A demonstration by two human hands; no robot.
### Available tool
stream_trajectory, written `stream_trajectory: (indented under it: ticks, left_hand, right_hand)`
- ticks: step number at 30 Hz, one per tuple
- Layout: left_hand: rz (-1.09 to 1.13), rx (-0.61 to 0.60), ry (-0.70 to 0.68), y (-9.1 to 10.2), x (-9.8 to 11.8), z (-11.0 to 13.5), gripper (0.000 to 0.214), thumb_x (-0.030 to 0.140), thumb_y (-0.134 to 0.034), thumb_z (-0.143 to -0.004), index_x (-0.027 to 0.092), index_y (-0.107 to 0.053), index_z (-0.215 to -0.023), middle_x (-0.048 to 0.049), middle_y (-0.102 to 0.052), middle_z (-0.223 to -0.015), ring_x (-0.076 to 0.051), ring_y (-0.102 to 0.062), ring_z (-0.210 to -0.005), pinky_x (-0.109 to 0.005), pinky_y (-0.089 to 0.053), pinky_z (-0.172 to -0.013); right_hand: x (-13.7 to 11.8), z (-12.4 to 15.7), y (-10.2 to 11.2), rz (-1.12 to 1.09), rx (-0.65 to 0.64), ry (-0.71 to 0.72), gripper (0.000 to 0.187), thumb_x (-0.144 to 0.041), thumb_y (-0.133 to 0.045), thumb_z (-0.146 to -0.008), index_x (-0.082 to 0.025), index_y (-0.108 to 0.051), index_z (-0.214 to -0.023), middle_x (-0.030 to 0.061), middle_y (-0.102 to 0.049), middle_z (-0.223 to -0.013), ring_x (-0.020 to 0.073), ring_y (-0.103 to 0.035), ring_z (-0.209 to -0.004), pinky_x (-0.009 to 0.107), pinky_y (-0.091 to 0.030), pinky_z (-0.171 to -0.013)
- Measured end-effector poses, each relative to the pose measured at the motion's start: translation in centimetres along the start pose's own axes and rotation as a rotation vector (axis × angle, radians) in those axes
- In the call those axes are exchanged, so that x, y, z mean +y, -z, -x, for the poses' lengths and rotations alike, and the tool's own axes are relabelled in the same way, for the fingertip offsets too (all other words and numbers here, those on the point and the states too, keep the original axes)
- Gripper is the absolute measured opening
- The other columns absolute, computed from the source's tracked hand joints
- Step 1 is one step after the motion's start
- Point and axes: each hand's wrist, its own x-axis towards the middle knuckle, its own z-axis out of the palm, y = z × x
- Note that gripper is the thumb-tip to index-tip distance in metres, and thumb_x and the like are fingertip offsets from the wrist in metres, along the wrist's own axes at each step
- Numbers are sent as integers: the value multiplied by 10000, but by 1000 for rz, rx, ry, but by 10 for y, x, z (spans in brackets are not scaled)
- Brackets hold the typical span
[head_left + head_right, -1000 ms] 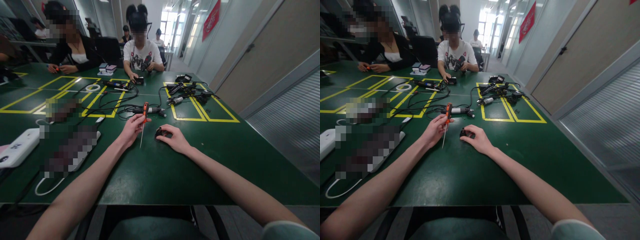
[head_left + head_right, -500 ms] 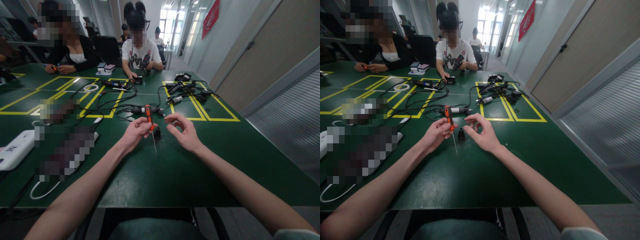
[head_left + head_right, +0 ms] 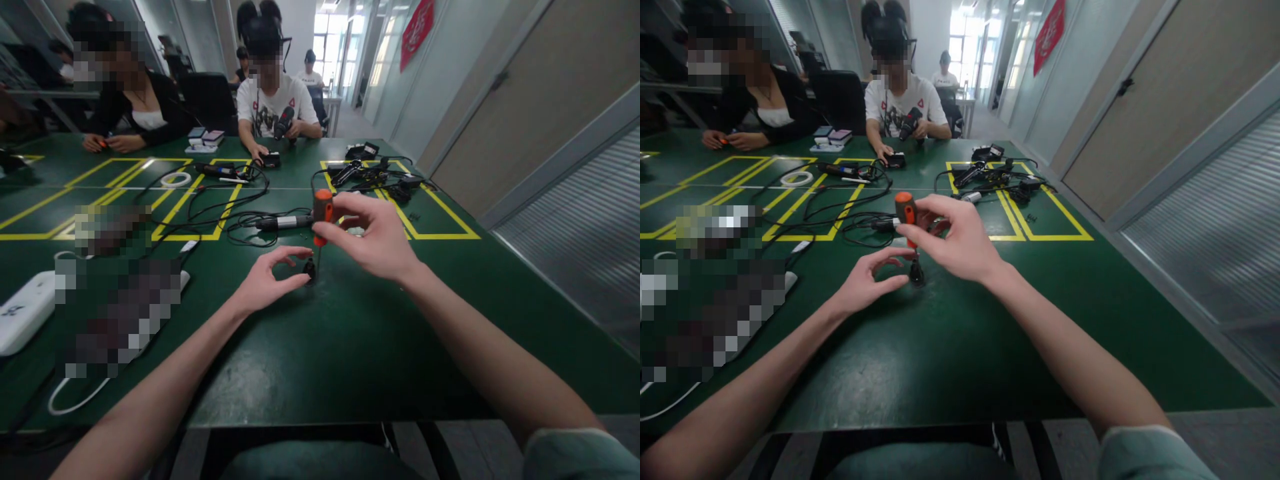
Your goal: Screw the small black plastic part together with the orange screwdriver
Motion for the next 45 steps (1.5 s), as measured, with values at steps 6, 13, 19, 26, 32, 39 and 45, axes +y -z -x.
stream_trajectory:
  ticks: [6, 13, 19, 26, 32, 39, 45]
  left_hand:
    - [-178, -135, 126, -2, -16, -2, 472, 322, -815, -788, 226, -770, -1248, -67, -808, -1144, -253, -713, -1004, -389, -541, -957]
    - [-214, -150, 156, -1, -19, 0, 295, 359, -790, -836, 205, -797, -1088, -63, -806, -1090, -240, -698, -966, -358, -516, -908]
    - [-209, -125, 142, -2, -20, 2, 284, 357, -824, -816, 217, -775, -1058, -49, -801, -1044, -238, -700, -963, -362, -524, -916]
    - [-226, -119, 97, -3, -18, 4, 256, 356, -827, -812, 196, -744, -993, -31, -775, -973, -215, -687, -909, -346, -539, -892]
    - [-254, -125, 58, -3, -21, 5, 308, 361, -806, -831, 176, -728, -1065, -33, -768, -1004, -212, -688, -924, -349, -550, -888]
    - [-261, -164, 61, 3, -15, 5, 315, 369, -832, -803, 167, -732, -1024, -40, -760, -1002, -196, -674, -909, -329, -542, -887]
    - [-162, -226, 147, 13, -12, 3, 244, 370, -831, -798, 160, -754, -896, -10, -739, -854, -160, -647, -814, -276, -517, -805]
  right_hand:
    - [0, -5, 4, -58, 57, -10, 316, -501, -731, -939, -197, -761, -1021, 24, -725, -909, 168, -694, -808, 287, -597, -672]
    - [13, -1, -10, -60, -20, 14, 167, -346, -755, -920, -192, -764, -986, 23, -700, -890, 168, -650, -795, 287, -575, -667]
    - [16, 0, -9, -66, -53, -18, 180, -351, -737, -926, -206, -761, -1031, 16, -700, -916, 160, -651, -805, 282, -585, -689]
    - [14, 4, -12, -113, -66, 36, 174, -294, -736, -932, -185, -742, -1068, 32, -711, -958, 155, -676, -823, 263, -621, -697]
    - [16, 6, -14, -112, -93, 129, 196, -265, -735, -936, -166, -740, -1105, 60, -738, -981, 180, -707, -864, 296, -647, -734]
    - [9, 3, -1, -70, -171, 163, 569, -130, -646, -905, -254, -591, -1457, 29, -749, -1187, 147, -723, -885, 294, -652, -823]
    - [7, 3, 4, -70, -218, 240, 448, -128, -630, -928, -225, -638, -1366, 70, -725, -1275, 177, -725, -999, 314, -646, -843]
